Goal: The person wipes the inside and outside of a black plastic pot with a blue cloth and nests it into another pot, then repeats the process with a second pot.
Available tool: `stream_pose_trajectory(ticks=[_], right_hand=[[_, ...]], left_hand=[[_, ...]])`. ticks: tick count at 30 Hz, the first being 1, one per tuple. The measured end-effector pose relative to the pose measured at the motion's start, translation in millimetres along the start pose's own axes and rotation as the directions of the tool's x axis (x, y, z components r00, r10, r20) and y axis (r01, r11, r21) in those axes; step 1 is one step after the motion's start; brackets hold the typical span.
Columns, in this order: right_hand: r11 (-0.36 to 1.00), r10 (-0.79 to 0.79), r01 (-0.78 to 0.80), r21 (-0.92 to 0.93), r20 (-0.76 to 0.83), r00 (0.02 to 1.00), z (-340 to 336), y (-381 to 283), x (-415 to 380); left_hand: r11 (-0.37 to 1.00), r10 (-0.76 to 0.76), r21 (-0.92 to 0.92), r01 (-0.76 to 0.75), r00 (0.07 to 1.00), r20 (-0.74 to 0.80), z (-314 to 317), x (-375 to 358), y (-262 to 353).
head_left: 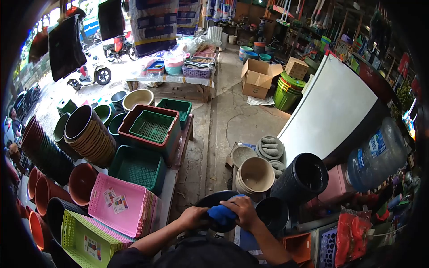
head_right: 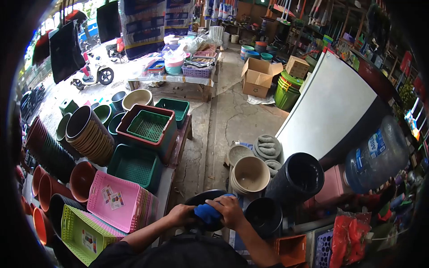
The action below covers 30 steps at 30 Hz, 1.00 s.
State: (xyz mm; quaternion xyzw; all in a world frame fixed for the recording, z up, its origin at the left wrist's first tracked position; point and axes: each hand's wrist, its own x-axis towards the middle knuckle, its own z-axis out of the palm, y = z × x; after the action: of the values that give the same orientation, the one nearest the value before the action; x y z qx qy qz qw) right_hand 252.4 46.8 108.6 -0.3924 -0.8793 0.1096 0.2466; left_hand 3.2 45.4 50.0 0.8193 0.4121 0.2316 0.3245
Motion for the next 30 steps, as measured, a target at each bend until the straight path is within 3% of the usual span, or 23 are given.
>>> stream_pose_trajectory(ticks=[2, 3, 5, 6, 7, 8, 10, 11, 12, 14, 16, 18, 19, 20, 21, 22, 23, 24, 25, 26, 27, 29, 30], right_hand=[[1.0, 0.008, -0.008, 0.002, -0.045, 0.999, -9.9, -6.6, 1.2], [0.996, 0.084, -0.08, 0.046, -0.085, 0.993, -8.9, -8.6, -2.4], [0.984, 0.166, -0.156, 0.089, -0.124, 0.978, -7.6, -16.6, -9.2], [0.992, 0.122, -0.12, 0.05, -0.041, 0.992, -5.2, -25.1, -10.3], [0.997, 0.077, -0.078, 0.014, 0.043, 0.996, -1.2, -33.4, -10.5], [0.997, 0.077, -0.078, 0.015, 0.043, 0.996, 6.2, -43.3, -12.8], [0.989, -0.072, 0.113, -0.094, 0.361, 0.93, 22.0, -61.0, -16.5], [0.989, -0.072, 0.113, -0.093, 0.361, 0.93, 26.9, -62.0, -13.6], [0.982, -0.08, 0.142, -0.125, 0.404, 0.911, 31.7, -59.7, -10.6], [0.972, -0.082, 0.169, -0.16, 0.445, 0.892, 29.9, -54.2, -3.5], [0.993, -0.082, 0.106, -0.048, 0.359, 0.93, 19.7, -48.1, 14.4], [0.99, -0.074, 0.108, -0.09, 0.321, 0.944, 12.9, -41.7, 27.9], [0.988, 0.011, -0.049, 0.147, 0.249, 0.968, 17.1, -28.6, 33.3], [0.905, 0.113, -0.184, 0.383, 0.2, 0.973, 23.1, -13.3, 37.4], [0.668, 0.143, -0.233, 0.707, 0.185, 0.972, 31.8, 7.0, 39.6], [0.712, 0.091, -0.246, 0.657, 0.261, 0.961, 39.5, 53.0, 26.2], [0.754, 0.046, -0.255, 0.606, 0.338, 0.94, 50.4, 98.6, 7.3], [0.37, 0.177, -0.288, 0.883, 0.237, 0.955, 73.0, 117.7, -10.5], [-0.05, 0.303, -0.42, 0.906, 0.415, 0.858, 65.3, 111.3, -4.3], [-0.464, 0.328, -0.435, 0.772, 0.606, 0.725, 54.3, 101.1, 9.1], [-0.459, 0.325, -0.44, 0.772, 0.607, 0.725, 63.7, 99.5, 12.2], [-0.094, 0.628, -0.324, 0.941, 0.309, 0.715, 112.0, 91.6, 2.6], [0.111, 0.715, -0.281, 0.953, 0.12, 0.689, 140.6, 86.5, -7.8]], left_hand=[[0.994, -0.093, -0.042, 0.1, 0.984, 0.149, 9.8, -1.3, -7.8], [0.994, -0.093, -0.042, 0.1, 0.984, 0.149, 16.3, -3.6, -11.7], [0.835, -0.338, -0.446, 0.323, 0.94, 0.048, 30.9, -9.1, -19.6], [0.678, -0.462, -0.627, 0.383, 0.886, 0.041, 34.5, -10.0, -20.8], [0.552, -0.443, -0.765, 0.331, 0.894, 0.067, 31.1, -8.5, -17.1], [0.553, -0.443, -0.765, 0.331, 0.894, 0.067, 32.2, -8.6, -20.5], [0.214, -0.428, -0.951, 0.224, 0.896, 0.115, 35.4, -10.7, -29.9], [0.219, -0.503, -0.877, 0.428, 0.819, 0.275, 19.5, -9.1, -14.8], [0.218, -0.502, -0.876, 0.429, 0.819, 0.276, 14.7, -7.4, -6.3], [0.382, -0.504, -0.859, 0.34, 0.856, 0.115, 2.4, -1.5, 13.4], [0.357, -0.514, -0.83, 0.429, 0.832, 0.209, -18.2, -2.9, 26.5], [0.459, -0.325, -0.838, 0.296, 0.933, 0.151, -24.8, -6.1, 21.9], [0.528, -0.158, -0.83, 0.182, 0.981, 0.115, -16.1, -3.9, 0.0], [0.528, -0.159, -0.83, 0.18, 0.981, 0.112, -10.1, -10.1, -17.9], [0.569, -0.147, -0.802, 0.181, 0.982, 0.118, -14.1, -11.6, -20.8], [0.607, -0.136, -0.773, 0.184, 0.982, 0.127, -16.7, -11.9, -21.4], [0.655, -0.152, -0.751, 0.089, 0.988, -0.015, -25.9, -10.3, -12.0], [0.651, -0.156, -0.753, 0.096, 0.988, -0.009, -35.4, -6.6, 2.4], [0.393, -0.385, -0.907, 0.148, 0.923, -0.016, -44.8, 0.8, 19.2], [0.102, -0.585, -0.987, 0.12, 0.81, 0.038, -50.9, 11.5, 30.0], [0.101, -0.585, -0.988, 0.113, 0.81, 0.032, -53.5, 22.9, 35.2], [-0.22, -0.568, -0.954, -0.204, 0.822, -0.045, -54.9, 35.7, 42.9], [-0.225, -0.578, -0.95, -0.216, 0.814, -0.048, -52.0, 42.1, 38.5]])
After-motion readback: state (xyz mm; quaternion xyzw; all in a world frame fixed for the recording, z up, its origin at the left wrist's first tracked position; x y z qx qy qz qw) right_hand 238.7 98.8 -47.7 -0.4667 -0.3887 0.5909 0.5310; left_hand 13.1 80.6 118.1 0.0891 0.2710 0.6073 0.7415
